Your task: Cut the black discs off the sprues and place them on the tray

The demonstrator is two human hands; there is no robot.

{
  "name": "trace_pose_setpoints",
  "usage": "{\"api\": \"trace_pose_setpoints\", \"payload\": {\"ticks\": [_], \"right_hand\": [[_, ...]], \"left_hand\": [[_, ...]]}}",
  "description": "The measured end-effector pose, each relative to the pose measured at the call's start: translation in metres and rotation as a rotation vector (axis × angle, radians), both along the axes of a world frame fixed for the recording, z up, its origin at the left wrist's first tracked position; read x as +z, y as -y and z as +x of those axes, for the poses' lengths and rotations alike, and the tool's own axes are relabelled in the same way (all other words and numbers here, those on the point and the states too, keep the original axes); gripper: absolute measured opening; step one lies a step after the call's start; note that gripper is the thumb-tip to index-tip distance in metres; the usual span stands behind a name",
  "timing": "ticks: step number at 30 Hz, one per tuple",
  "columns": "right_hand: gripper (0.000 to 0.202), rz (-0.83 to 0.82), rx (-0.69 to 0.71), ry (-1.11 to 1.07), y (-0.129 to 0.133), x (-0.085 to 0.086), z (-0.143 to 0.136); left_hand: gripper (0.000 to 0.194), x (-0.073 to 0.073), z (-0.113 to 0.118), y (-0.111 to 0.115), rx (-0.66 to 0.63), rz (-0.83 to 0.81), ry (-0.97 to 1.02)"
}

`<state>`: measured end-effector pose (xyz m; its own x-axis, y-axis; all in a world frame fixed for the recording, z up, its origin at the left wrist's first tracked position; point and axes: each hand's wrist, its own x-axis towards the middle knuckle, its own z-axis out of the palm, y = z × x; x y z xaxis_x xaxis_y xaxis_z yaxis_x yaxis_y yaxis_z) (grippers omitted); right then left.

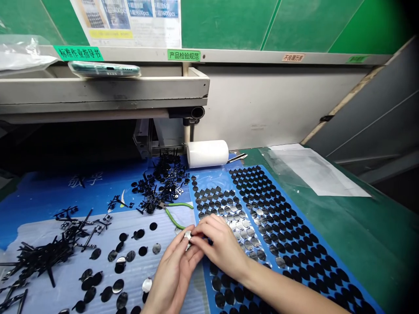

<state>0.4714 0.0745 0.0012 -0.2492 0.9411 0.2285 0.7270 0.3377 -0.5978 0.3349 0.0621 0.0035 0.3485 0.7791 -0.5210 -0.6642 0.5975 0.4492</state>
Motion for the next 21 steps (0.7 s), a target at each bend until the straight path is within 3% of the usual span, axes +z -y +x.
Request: {"api": "trace_pose_setpoints", "payload": {"ticks": [4,12,18,21], "right_hand": [[0.013,0.049,-0.103,0.041,-0.011,-0.007,0.012],[0.008,0.04,-0.213,0.077,-0.05,-0.011,0.054],[0.007,-0.021,-0.062,0.048,-0.088,-0.02,0.088],[0.013,-0.053,-0.067,0.072,-0.107,-0.03,0.109]], "left_hand": [[0.022,-0.006,0.02,-0.022,-0.068,0.121,-0.169],[0.012,-0.024,0.063,-0.092,-0.212,0.36,-0.433],[0.021,-0.037,0.083,-0.124,-0.375,0.507,-0.64],[0.025,-0.04,0.089,-0.141,-0.449,0.556,-0.707]]}}
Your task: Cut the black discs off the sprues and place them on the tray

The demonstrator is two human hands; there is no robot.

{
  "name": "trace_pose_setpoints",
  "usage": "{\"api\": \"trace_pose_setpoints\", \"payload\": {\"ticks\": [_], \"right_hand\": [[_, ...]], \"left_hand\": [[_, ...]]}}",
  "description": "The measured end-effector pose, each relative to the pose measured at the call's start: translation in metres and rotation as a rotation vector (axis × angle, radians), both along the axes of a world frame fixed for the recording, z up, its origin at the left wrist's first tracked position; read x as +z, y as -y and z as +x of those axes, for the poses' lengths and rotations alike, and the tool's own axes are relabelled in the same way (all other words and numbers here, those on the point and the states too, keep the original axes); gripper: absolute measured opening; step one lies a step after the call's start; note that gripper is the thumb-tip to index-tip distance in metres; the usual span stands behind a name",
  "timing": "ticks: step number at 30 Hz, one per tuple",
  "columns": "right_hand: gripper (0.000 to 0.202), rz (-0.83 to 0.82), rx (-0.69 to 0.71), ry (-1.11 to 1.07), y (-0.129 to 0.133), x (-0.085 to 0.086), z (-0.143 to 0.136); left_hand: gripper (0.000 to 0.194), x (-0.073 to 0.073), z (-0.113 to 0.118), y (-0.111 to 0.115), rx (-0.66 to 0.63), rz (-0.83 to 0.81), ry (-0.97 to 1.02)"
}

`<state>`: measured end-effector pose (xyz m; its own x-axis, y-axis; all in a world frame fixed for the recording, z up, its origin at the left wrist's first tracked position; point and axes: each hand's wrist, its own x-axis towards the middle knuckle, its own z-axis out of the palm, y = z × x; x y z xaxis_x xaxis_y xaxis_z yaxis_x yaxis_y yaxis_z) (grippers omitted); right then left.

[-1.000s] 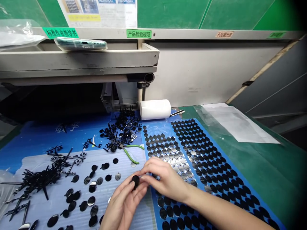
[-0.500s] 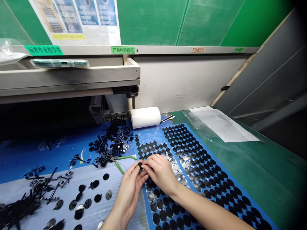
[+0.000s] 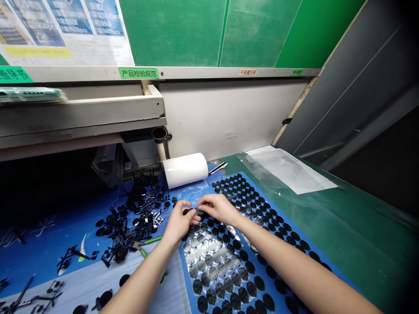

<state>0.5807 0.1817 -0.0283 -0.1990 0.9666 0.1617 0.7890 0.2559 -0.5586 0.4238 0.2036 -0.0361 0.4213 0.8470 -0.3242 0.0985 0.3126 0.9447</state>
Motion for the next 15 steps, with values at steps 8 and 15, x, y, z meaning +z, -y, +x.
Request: {"api": "trace_pose_setpoints", "payload": {"ticks": [8,15], "right_hand": [[0.017,-0.053,-0.028,0.198,-0.02,-0.024,0.043],[0.018,-0.059,-0.049,0.296,-0.02,-0.039,0.043]], "left_hand": [[0.028,-0.016,0.017,-0.048,-0.11,0.113,-0.22],[0.029,-0.027,0.035,-0.058,-0.152,0.144,-0.279]]}}
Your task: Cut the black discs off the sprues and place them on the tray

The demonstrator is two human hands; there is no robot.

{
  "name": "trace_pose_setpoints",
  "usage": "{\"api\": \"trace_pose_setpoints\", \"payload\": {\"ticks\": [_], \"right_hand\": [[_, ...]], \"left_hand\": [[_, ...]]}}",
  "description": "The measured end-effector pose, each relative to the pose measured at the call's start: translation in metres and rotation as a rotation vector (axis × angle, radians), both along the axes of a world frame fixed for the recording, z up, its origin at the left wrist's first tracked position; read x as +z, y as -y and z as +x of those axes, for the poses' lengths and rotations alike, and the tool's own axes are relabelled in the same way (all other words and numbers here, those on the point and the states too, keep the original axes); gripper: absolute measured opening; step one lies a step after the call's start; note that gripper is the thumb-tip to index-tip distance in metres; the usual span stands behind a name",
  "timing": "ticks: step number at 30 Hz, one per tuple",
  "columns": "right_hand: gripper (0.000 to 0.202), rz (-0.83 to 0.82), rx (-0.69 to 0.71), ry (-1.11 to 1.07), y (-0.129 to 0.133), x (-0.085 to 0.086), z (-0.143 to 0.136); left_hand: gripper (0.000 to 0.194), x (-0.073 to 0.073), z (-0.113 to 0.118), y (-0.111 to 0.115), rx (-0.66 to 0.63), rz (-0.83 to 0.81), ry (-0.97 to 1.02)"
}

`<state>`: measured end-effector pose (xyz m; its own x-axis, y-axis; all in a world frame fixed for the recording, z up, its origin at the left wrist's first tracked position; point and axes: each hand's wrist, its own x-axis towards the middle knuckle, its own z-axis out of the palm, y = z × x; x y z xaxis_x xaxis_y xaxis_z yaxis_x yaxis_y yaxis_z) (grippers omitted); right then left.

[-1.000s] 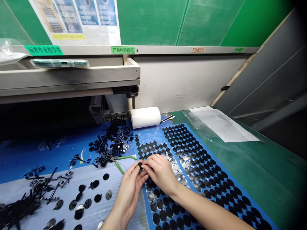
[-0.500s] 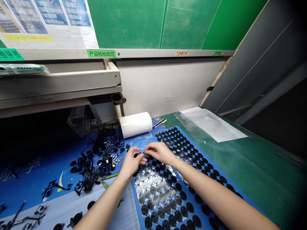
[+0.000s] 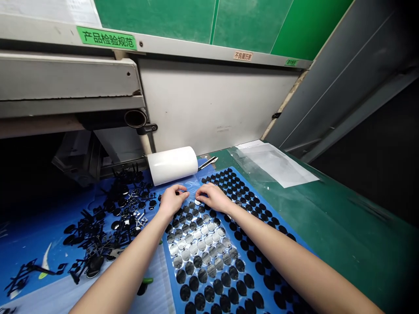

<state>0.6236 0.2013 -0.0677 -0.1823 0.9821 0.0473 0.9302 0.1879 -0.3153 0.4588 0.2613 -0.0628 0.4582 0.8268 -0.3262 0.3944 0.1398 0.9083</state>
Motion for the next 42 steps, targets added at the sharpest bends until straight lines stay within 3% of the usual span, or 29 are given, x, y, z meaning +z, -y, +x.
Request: {"api": "trace_pose_setpoints", "payload": {"ticks": [9,17,27,36,42], "right_hand": [[0.017,0.048,-0.014,0.022,0.005,0.003,-0.004],[0.017,0.129,0.017,-0.119,0.006,0.022,-0.016],[0.015,0.075,0.122,-0.203,0.007,0.023,-0.011],[0.016,0.094,0.038,0.034,0.004,0.01,0.017],[0.017,0.081,0.055,0.133,0.006,0.007,0.015]], "left_hand": [[0.028,0.007,-0.005,0.003,-0.007,-0.042,-0.057],[0.028,0.008,-0.004,0.005,-0.091,-0.07,-0.101],[0.027,0.012,-0.004,0.02,-0.123,-0.134,0.056],[0.029,0.017,-0.009,0.011,0.092,-0.171,0.181],[0.027,0.022,-0.022,0.001,0.113,-0.168,0.151]]}}
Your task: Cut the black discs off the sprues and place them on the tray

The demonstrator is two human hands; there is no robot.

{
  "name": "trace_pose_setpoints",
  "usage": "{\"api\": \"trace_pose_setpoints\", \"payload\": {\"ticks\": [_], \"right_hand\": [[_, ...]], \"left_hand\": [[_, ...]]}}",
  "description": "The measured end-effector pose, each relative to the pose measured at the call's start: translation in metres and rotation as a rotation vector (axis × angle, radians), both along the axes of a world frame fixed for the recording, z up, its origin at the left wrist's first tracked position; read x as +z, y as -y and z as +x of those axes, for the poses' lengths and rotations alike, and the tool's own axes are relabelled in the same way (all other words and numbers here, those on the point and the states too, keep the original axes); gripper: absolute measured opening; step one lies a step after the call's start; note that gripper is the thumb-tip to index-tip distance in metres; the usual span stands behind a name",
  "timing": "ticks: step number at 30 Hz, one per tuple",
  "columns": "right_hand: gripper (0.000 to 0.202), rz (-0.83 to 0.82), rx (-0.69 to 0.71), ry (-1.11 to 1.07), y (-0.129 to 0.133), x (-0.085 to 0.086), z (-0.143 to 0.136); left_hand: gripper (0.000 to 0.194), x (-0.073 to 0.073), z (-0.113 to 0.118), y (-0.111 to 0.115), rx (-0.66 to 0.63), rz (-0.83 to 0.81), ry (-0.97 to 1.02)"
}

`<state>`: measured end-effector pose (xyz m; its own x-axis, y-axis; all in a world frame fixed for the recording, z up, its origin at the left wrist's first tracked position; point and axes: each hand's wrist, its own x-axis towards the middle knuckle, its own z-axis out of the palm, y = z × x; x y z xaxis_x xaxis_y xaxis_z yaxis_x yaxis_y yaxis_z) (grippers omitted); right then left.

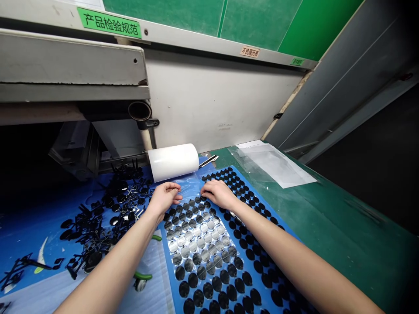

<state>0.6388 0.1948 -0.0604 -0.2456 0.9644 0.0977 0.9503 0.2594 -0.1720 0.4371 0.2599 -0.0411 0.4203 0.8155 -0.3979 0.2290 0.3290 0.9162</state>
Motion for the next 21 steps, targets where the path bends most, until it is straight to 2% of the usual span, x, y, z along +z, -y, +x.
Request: {"api": "trace_pose_setpoints", "payload": {"ticks": [9,13,18,21], "right_hand": [[0.016,0.04,0.014,0.05,0.003,0.009,-0.005],[0.016,0.077,0.007,0.054,0.006,0.011,-0.008],[0.016,0.149,-0.021,0.043,0.014,0.011,-0.011],[0.018,0.197,-0.037,0.019,0.021,0.009,-0.011]], "left_hand": [[0.027,-0.001,-0.006,0.001,-0.08,0.07,-0.077],[0.026,-0.004,-0.005,0.005,-0.198,0.157,-0.135],[0.019,-0.005,-0.006,0.028,-0.413,0.378,-0.197],[0.015,-0.004,-0.006,0.049,-0.478,0.494,-0.213]]}}
